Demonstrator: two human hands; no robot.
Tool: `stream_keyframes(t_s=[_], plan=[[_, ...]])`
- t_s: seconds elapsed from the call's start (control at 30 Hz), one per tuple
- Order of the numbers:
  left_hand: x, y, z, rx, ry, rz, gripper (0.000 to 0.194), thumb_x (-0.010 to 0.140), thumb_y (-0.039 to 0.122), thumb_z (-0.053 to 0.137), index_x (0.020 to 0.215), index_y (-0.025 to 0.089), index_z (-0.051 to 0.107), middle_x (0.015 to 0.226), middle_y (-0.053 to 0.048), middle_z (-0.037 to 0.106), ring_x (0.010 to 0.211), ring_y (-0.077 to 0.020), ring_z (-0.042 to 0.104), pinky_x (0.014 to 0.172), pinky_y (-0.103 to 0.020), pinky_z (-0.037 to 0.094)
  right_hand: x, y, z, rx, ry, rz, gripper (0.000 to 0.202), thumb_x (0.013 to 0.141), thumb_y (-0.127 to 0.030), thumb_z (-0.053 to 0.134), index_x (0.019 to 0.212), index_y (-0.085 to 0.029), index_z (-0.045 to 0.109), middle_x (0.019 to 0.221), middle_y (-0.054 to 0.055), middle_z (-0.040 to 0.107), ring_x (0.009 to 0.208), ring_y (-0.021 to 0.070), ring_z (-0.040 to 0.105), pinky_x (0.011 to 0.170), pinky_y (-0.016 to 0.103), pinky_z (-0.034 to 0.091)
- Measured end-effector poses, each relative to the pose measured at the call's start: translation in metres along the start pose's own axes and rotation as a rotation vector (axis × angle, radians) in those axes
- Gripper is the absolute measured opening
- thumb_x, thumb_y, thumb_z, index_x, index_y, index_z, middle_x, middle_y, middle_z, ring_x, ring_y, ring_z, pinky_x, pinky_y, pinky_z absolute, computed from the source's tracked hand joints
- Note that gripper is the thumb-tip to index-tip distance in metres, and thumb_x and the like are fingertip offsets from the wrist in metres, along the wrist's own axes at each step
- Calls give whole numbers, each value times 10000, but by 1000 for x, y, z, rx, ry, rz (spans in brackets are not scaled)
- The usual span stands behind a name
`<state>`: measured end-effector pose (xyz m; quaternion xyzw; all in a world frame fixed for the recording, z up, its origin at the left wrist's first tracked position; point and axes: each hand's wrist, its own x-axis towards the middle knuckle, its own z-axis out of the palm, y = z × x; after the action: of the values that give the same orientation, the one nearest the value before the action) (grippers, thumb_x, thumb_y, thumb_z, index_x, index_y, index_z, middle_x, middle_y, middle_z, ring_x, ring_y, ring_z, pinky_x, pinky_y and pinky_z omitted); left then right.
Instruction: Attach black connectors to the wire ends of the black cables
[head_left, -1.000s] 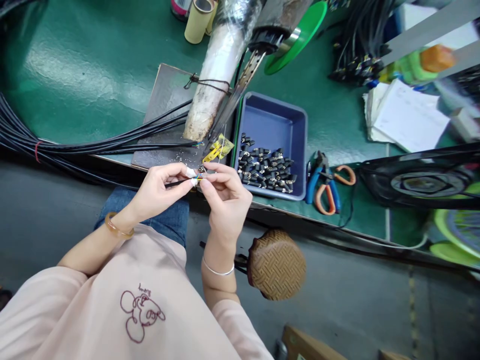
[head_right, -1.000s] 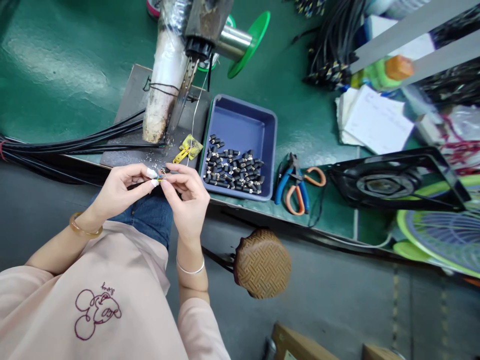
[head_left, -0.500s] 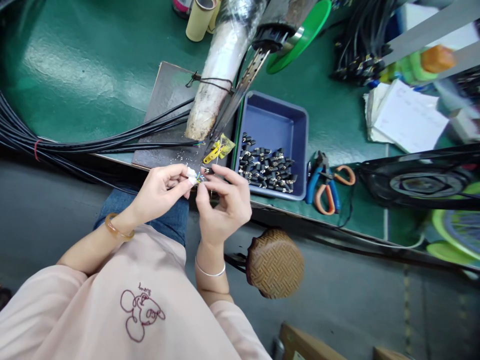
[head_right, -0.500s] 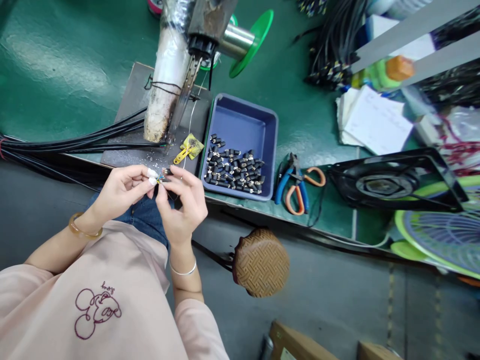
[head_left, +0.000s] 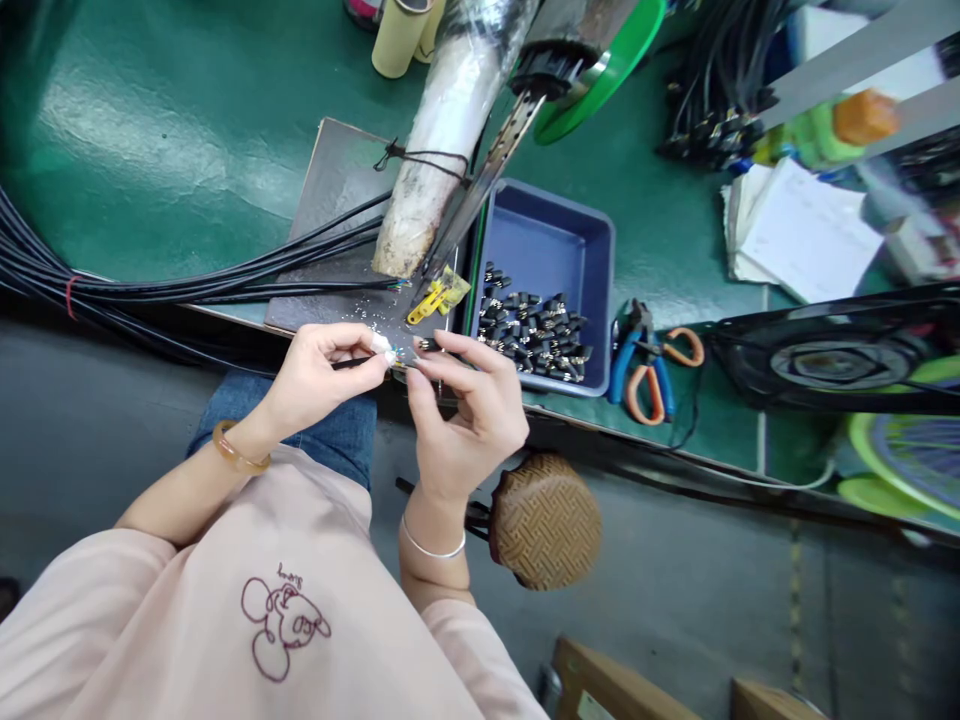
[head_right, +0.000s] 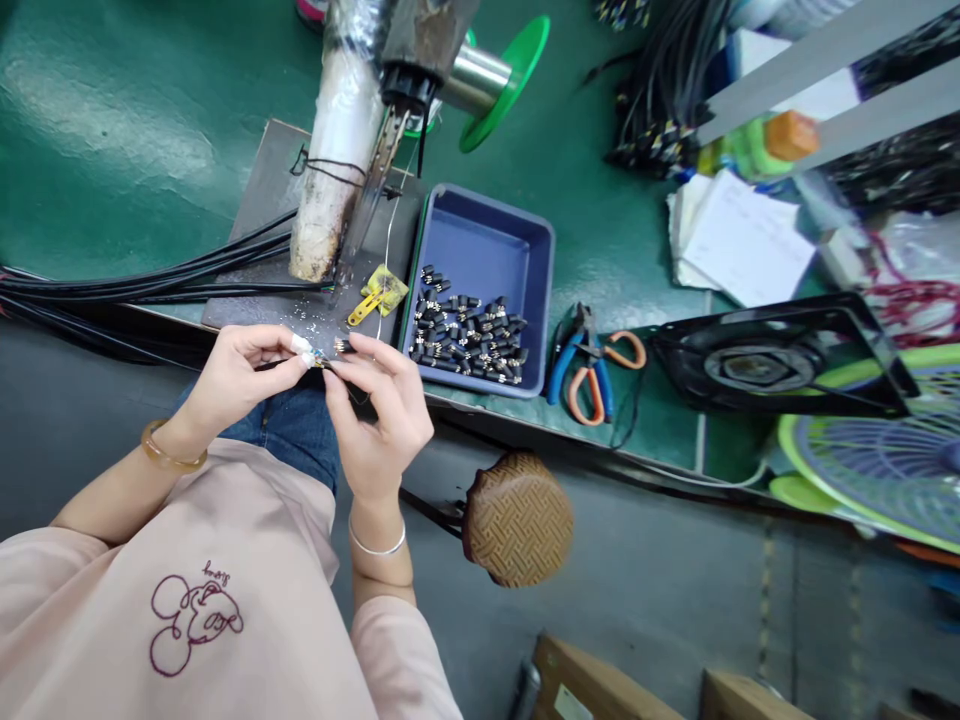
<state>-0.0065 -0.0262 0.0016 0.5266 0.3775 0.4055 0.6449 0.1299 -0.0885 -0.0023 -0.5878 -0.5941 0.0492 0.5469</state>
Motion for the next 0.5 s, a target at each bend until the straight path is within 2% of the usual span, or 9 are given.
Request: stream_keyframes(t_s=[0.17,0.27,0.37,0.5], plan=[[-1,-1,1,51,0,42,125,738,229,667,653,140,645,660,2,617,639,-94,548,645,-208,489,1,1,4,-30,-52,-14,76,863,-151,698,877,-224,680,1056,33,740,941,183,737,802,362,643],[0,0,1,55,9,41,135,736,243,666,650,145,632,642,9,601,617,-88,530,637,-207,487,0,7,4,1,11,49,45,882,-175,681,884,-220,681,1073,39,727,949,192,735,835,397,635],[0,0,2,71,12,33,131,727,252,670,653,151,631,642,9,603,615,-92,532,638,-210,495,1,9,1,-19,49,38,81,865,-174,711,918,-235,704,1061,29,726,963,187,724,828,380,631],[-1,-3,3,120,20,57,103,733,237,654,686,147,640,667,2,614,638,-99,547,641,-207,500,3,7,-1,-49,-46,-46,127,848,-160,736,941,-242,708,1061,21,742,981,178,719,819,344,628]])
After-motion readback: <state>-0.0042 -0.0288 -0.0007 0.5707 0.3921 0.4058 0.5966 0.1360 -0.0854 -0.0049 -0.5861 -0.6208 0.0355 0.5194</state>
